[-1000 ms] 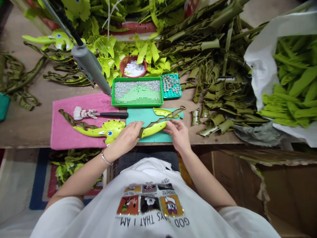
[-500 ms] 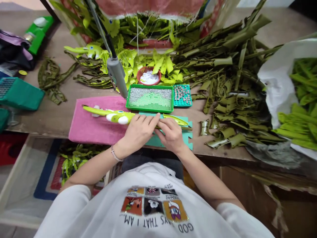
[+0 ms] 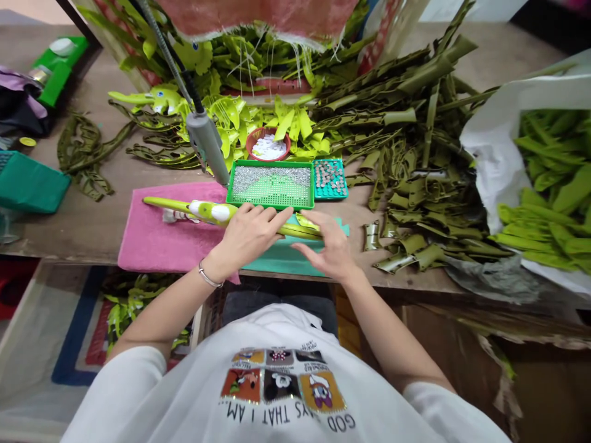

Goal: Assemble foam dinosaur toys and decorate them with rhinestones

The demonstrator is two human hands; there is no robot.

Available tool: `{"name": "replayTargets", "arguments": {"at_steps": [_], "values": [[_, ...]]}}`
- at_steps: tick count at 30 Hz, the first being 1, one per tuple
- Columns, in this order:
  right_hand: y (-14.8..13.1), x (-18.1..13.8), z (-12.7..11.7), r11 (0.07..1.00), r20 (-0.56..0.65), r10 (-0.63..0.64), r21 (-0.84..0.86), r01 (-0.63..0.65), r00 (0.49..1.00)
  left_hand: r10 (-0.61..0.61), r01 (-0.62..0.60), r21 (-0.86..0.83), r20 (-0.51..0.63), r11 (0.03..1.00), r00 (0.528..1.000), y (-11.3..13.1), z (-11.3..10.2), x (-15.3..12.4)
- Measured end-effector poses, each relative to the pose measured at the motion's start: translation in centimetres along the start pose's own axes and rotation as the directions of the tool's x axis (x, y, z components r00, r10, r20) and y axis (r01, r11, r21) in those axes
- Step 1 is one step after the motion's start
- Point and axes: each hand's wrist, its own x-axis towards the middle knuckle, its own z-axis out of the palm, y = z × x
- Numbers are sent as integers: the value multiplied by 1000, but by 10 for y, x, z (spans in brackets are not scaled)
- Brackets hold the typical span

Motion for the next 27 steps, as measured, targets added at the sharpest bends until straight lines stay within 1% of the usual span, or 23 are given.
{"name": "replayTargets", "arguments": {"at_steps": [2, 4, 5, 9, 11, 14, 17, 20, 22, 23, 25, 27], "values": [[15, -14, -9, 995, -35, 93, 24, -92, 995, 0, 0, 30, 7, 1000, 1000, 9, -1, 5], [27, -26, -12, 991, -66, 135, 33, -133, 989, 12, -12, 32, -17, 999, 1000, 22, 3, 14], [31, -29, -12, 992, -83, 124, 26, -122, 989, 23, -23, 22, -34, 999, 999, 30, 7, 19], [34, -34, -9, 998, -151, -6, -55, -3, 989, 112, -115, -34, -75, 993, 991, 51, 24, 36], [31, -35, -9, 993, -154, -51, -112, 34, 987, 145, -150, -37, -104, 988, 984, 55, 31, 37], [24, -38, -8, 983, -147, -85, -176, 59, 985, 125, -131, -36, -127, 991, 984, 60, 36, 29], [21, -44, -5, 976, -128, -124, -196, 98, 984, 46, -51, -58, -75, 997, 996, 66, 34, 11], [23, -48, -4, 972, -46, -162, -182, 152, 986, -18, 16, -107, -23, 994, 1000, 62, 26, -24], [26, -49, -6, 969, 21, -164, -182, 165, 986, -69, 71, -157, 15, 985, 997, 48, 22, -55], [26, -48, -6, 967, 56, -158, -193, 166, 986, -122, 128, -176, 43, 976, 992, 38, 21, -72], [25, -47, -7, 959, 133, -133, -233, 162, 982, -272, 288, -176, 111, 941, 956, 13, 24, -104], [21, -44, -6, 947, 220, -111, -272, 170, 969, -381, 404, -145, 165, 903, 910, -12, 32, -128]]}}
